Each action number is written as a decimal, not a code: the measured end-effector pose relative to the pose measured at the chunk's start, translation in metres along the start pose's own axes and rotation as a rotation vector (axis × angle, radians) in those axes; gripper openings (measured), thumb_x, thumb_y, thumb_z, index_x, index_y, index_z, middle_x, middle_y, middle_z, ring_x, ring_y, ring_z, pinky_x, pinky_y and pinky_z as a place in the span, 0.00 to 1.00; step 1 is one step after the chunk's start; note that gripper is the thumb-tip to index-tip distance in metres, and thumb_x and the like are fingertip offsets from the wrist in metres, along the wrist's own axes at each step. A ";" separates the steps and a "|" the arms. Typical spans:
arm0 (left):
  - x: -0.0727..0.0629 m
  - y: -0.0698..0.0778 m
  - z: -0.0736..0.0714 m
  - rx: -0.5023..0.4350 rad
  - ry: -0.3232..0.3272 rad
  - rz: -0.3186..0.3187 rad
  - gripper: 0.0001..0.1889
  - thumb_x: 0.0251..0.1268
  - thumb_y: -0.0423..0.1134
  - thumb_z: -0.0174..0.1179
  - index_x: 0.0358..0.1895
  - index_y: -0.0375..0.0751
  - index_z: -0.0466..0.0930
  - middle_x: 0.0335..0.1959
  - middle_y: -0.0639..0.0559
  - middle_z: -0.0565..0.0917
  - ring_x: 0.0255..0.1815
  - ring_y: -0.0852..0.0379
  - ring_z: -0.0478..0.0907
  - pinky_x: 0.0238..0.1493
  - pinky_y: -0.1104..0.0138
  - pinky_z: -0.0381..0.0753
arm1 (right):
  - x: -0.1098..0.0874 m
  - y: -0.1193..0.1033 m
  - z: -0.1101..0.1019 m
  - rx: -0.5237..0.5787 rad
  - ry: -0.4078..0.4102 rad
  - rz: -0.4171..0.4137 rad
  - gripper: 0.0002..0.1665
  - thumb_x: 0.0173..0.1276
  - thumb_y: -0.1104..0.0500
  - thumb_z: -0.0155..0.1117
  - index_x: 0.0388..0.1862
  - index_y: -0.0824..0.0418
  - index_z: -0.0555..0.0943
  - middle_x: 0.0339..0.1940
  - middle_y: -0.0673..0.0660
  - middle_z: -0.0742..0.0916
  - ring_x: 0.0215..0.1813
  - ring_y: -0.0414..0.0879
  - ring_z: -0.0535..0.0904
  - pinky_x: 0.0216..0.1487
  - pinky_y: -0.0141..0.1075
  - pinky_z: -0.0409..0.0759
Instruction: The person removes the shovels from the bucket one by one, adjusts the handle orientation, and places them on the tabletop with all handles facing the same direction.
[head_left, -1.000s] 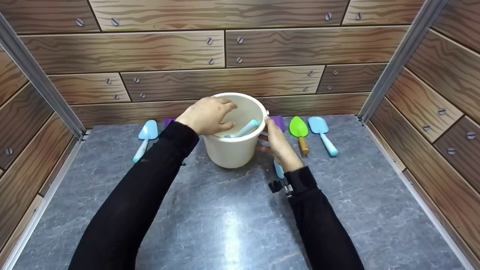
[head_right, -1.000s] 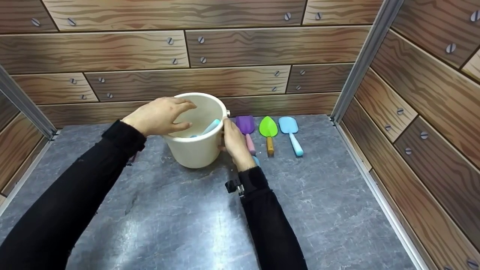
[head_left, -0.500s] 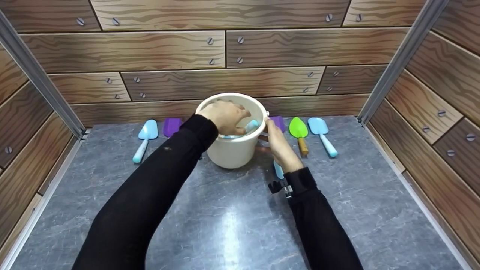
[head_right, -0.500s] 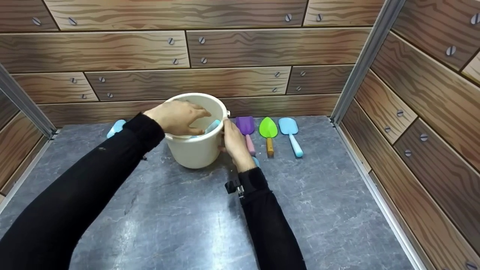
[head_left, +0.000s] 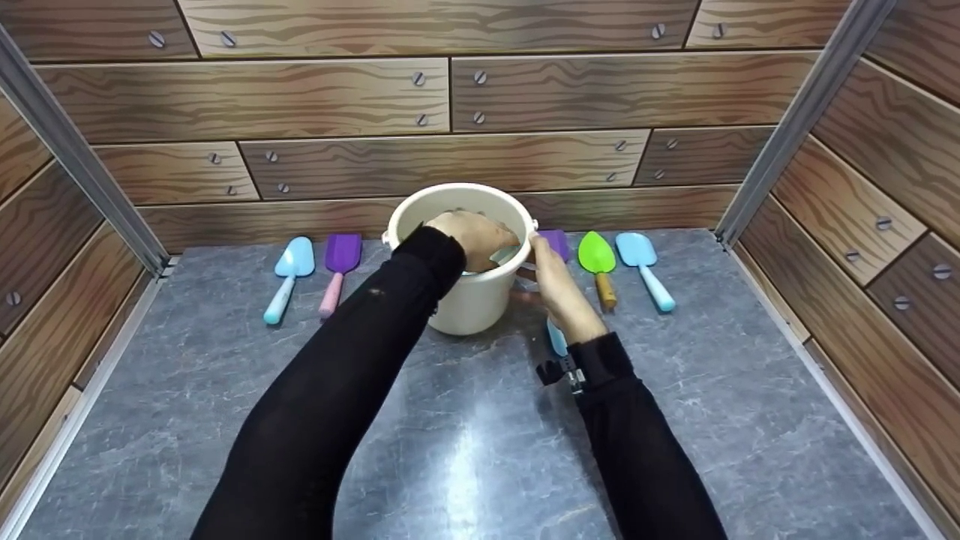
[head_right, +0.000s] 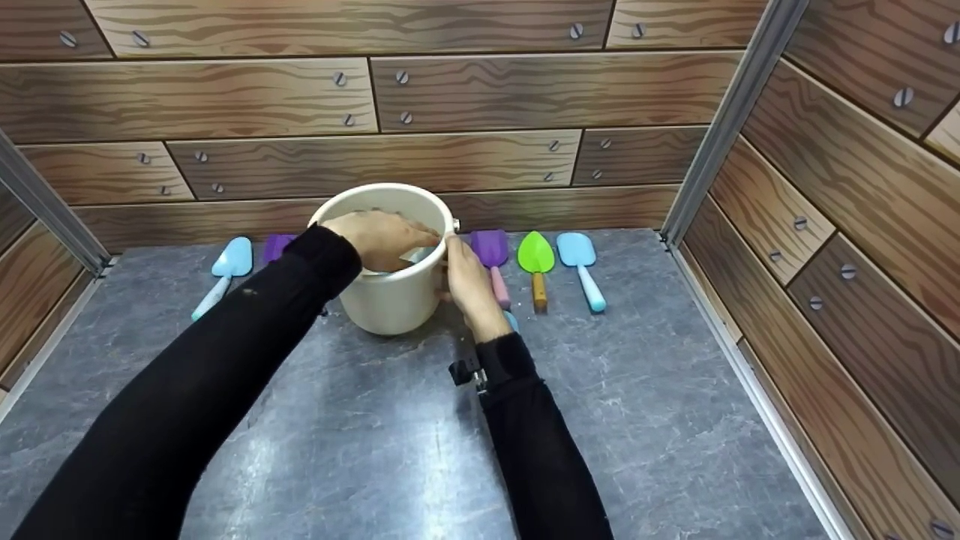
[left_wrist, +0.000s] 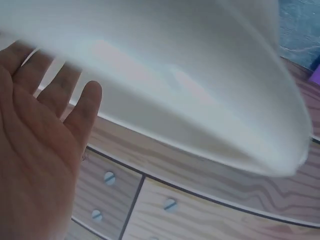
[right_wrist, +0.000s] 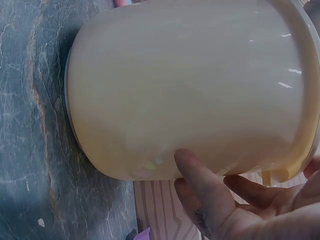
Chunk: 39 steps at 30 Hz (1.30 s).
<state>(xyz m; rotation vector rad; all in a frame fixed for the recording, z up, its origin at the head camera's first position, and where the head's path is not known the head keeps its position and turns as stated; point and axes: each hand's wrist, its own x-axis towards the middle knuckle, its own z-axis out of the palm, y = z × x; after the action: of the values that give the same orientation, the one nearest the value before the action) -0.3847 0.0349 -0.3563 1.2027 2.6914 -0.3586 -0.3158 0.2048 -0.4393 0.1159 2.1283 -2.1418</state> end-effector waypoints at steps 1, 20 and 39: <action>0.000 0.002 -0.001 0.008 -0.011 0.005 0.25 0.87 0.39 0.63 0.81 0.52 0.79 0.80 0.44 0.88 0.77 0.35 0.87 0.75 0.34 0.88 | 0.000 0.000 0.000 -0.002 0.002 -0.004 0.43 0.97 0.36 0.33 0.96 0.59 0.66 0.91 0.68 0.74 0.91 0.68 0.72 0.87 0.69 0.80; -0.037 0.028 -0.033 0.017 -0.046 0.038 0.16 0.87 0.33 0.62 0.69 0.45 0.86 0.69 0.39 0.93 0.71 0.35 0.90 0.75 0.34 0.89 | -0.001 0.000 -0.001 0.014 0.010 -0.026 0.42 0.97 0.39 0.32 0.94 0.60 0.68 0.89 0.68 0.75 0.91 0.69 0.73 0.86 0.72 0.79; 0.027 -0.017 0.023 -0.307 0.036 0.048 0.20 0.68 0.31 0.70 0.58 0.55 0.95 0.60 0.58 0.96 0.60 0.58 0.89 0.67 0.58 0.88 | -0.001 0.001 0.002 0.005 -0.002 -0.031 0.43 0.97 0.38 0.32 0.92 0.62 0.71 0.89 0.68 0.77 0.89 0.67 0.75 0.84 0.69 0.81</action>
<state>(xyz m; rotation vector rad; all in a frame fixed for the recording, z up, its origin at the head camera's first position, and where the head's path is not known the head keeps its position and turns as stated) -0.4138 0.0365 -0.3831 1.1868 2.6169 0.0824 -0.3143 0.2028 -0.4399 0.0815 2.1377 -2.1636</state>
